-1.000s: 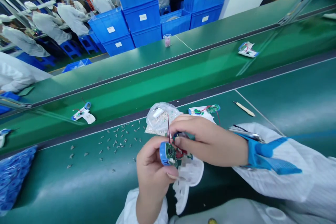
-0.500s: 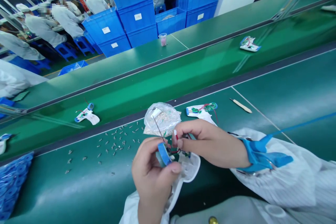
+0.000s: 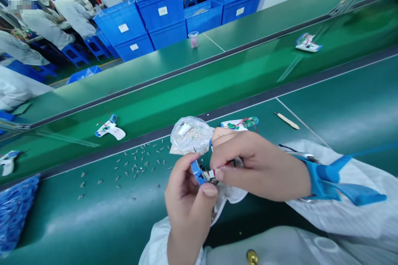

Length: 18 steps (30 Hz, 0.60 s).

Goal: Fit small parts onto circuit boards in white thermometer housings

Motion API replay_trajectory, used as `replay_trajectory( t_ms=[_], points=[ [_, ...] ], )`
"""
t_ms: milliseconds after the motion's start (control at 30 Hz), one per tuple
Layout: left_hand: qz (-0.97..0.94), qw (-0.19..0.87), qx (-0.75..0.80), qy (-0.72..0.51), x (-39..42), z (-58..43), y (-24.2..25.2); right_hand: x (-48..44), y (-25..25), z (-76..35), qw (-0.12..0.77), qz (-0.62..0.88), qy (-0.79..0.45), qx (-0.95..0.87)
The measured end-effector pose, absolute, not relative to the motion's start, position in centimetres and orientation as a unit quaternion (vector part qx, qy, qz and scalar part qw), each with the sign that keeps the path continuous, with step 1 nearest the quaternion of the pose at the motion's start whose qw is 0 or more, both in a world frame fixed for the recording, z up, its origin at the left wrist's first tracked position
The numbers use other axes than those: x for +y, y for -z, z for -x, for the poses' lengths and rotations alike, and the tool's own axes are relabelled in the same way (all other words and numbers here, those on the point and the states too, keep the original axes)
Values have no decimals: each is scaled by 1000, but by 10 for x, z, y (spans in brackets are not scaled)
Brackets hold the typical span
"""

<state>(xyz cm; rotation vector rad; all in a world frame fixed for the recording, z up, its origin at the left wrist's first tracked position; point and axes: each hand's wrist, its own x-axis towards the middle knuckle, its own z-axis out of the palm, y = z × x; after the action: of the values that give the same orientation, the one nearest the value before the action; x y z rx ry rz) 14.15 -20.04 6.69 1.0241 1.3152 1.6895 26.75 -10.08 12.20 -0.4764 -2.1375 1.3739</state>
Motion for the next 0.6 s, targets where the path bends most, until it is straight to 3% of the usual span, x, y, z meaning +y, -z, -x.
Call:
replay_trajectory(
  t_ms=[200,600],
  points=[
    [-416,384,506,-650,-203,-144,-71,-99,-130,-272,264,152,-423,-854],
    [-436,397,503,-632,-206,-143,-72,-98,-137,-275,204,132,-389,-889]
  ],
)
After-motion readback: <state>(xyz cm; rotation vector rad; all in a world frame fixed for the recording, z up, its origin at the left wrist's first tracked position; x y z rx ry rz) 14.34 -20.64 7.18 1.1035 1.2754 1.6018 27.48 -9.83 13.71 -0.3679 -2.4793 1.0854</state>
